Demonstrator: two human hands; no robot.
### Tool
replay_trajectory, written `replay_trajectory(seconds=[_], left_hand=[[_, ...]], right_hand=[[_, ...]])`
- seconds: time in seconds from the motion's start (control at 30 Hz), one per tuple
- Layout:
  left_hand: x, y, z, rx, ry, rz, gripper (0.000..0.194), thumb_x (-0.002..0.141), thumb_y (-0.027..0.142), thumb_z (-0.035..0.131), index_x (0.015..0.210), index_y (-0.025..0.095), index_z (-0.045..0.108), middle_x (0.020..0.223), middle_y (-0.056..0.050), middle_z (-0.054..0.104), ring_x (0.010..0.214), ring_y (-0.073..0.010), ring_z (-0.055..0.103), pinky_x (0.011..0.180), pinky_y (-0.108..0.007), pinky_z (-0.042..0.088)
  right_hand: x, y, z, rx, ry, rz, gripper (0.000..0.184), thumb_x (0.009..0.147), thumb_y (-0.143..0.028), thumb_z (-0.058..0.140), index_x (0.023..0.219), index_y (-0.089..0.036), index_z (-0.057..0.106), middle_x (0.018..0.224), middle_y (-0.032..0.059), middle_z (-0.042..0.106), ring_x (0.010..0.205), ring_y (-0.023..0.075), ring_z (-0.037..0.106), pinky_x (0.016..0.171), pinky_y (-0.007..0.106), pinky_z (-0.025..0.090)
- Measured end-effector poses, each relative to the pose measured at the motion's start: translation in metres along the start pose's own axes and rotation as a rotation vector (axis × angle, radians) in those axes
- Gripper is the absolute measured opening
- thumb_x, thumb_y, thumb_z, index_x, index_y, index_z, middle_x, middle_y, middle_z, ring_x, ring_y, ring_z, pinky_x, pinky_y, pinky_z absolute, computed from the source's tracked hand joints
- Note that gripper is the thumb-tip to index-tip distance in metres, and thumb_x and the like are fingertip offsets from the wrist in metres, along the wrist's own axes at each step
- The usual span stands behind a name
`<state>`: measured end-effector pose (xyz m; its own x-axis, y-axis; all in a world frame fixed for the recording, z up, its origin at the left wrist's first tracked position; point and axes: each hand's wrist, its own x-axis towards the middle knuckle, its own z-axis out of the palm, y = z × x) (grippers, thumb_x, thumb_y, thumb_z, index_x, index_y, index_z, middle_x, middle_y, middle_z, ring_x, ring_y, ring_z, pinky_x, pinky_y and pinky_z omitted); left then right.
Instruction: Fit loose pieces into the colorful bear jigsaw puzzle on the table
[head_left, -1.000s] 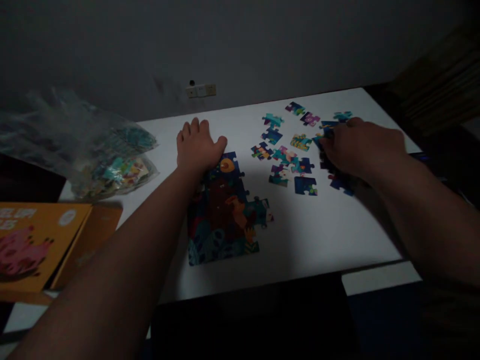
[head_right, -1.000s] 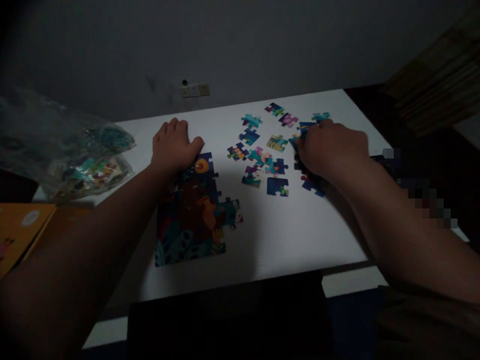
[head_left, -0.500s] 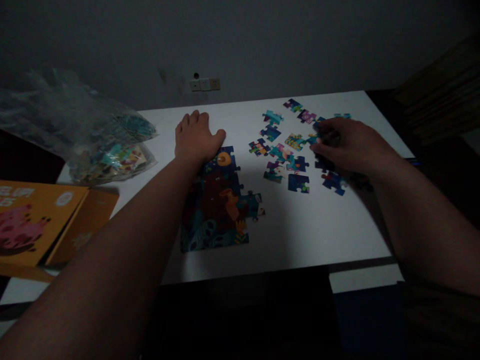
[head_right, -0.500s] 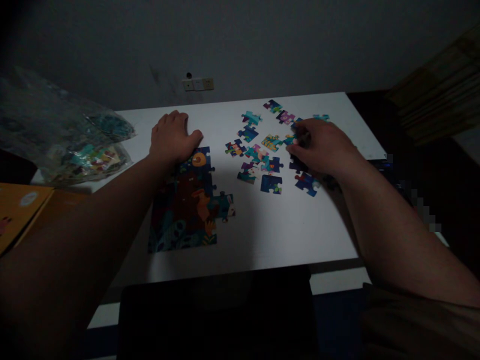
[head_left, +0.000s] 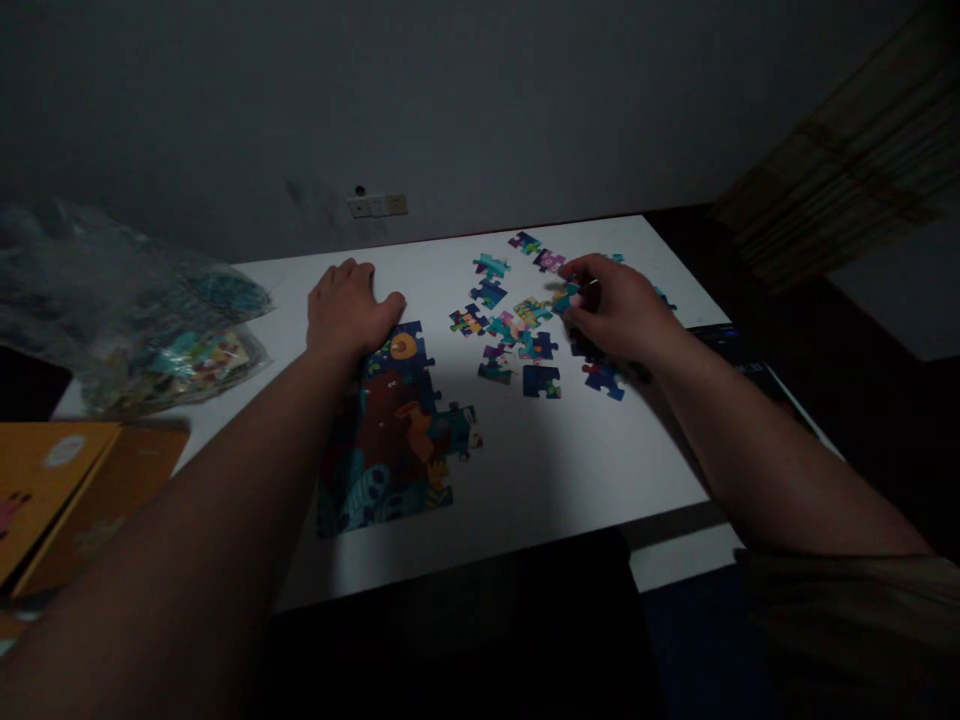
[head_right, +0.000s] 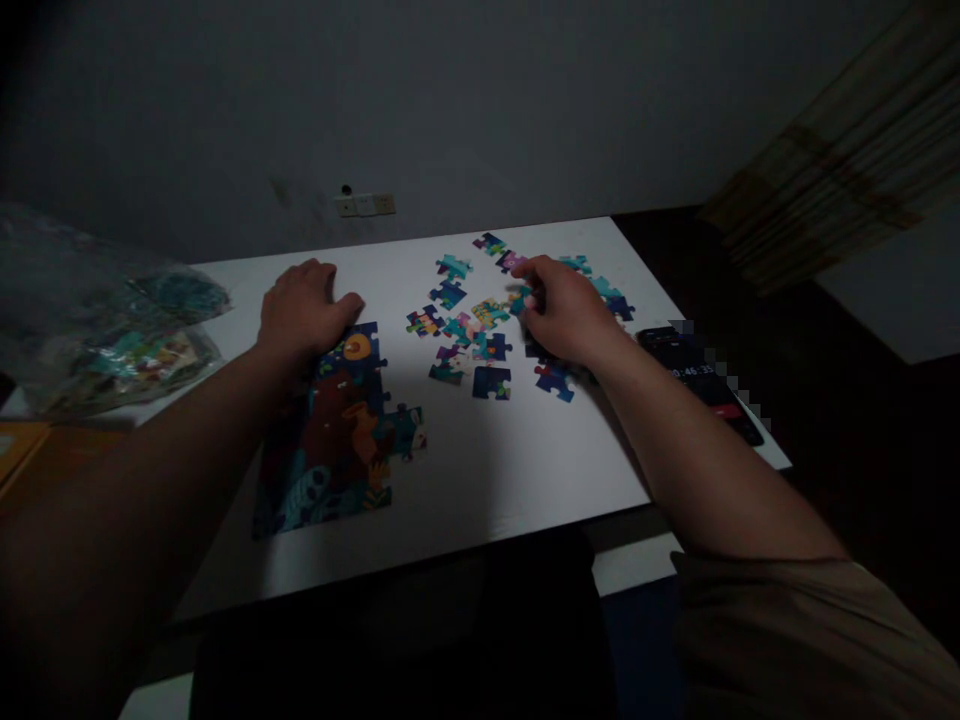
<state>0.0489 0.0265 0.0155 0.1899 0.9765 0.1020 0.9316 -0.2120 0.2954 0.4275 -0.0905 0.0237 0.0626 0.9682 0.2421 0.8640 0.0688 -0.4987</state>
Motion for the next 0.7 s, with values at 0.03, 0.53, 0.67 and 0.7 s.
replay_trajectory(seconds=[0.03, 0.53, 0.67, 0.7], left_hand=[[0.000, 0.000, 0.000, 0.001, 0.000, -0.005, 0.076, 0.098, 0.061, 0.057, 0.162, 0.023, 0.071, 0.179, -0.023, 0.064, 0.168, -0.0574, 0.053, 0.142, -0.079, 0.042], [-0.008, 0.005, 0.000, -0.023, -0.031, -0.029, 0.077, 0.099, 0.060, 0.055, 0.167, 0.026, 0.068, 0.186, -0.017, 0.059, 0.178, -0.0484, 0.043, 0.152, -0.070, 0.032], [-0.009, 0.006, 0.000, -0.057, -0.029, -0.036, 0.079, 0.098, 0.060, 0.055, 0.169, 0.030, 0.067, 0.190, -0.013, 0.056, 0.181, -0.0494, 0.038, 0.153, -0.073, 0.027], [-0.009, 0.006, 0.000, -0.066, -0.032, -0.041, 0.079, 0.097, 0.060, 0.055, 0.169, 0.031, 0.067, 0.190, -0.013, 0.055, 0.181, -0.0499, 0.037, 0.153, -0.074, 0.026]], right_hand=[[-0.002, -0.007, -0.002, 0.013, 0.035, -0.028, 0.047, 0.093, -0.025, 0.081, 0.140, -0.028, 0.083, 0.134, 0.0148, 0.086, 0.111, 0.0379, 0.082, 0.106, 0.059, 0.067], [-0.069, -0.143, 0.036, 0.360, -0.839, -0.484, 0.032, 0.097, -0.019, 0.089, 0.128, -0.025, 0.092, 0.119, 0.0082, 0.087, 0.089, 0.0189, 0.081, 0.079, 0.030, 0.059], [-0.077, -0.133, 0.043, 0.382, -0.719, -0.545, 0.035, 0.098, -0.018, 0.090, 0.132, -0.027, 0.092, 0.126, 0.0105, 0.086, 0.097, 0.0220, 0.082, 0.084, 0.033, 0.062], [-0.079, -0.132, 0.043, 0.361, -0.705, -0.558, 0.037, 0.097, -0.017, 0.089, 0.132, -0.028, 0.092, 0.120, 0.0088, 0.087, 0.093, 0.0214, 0.081, 0.082, 0.032, 0.060]])
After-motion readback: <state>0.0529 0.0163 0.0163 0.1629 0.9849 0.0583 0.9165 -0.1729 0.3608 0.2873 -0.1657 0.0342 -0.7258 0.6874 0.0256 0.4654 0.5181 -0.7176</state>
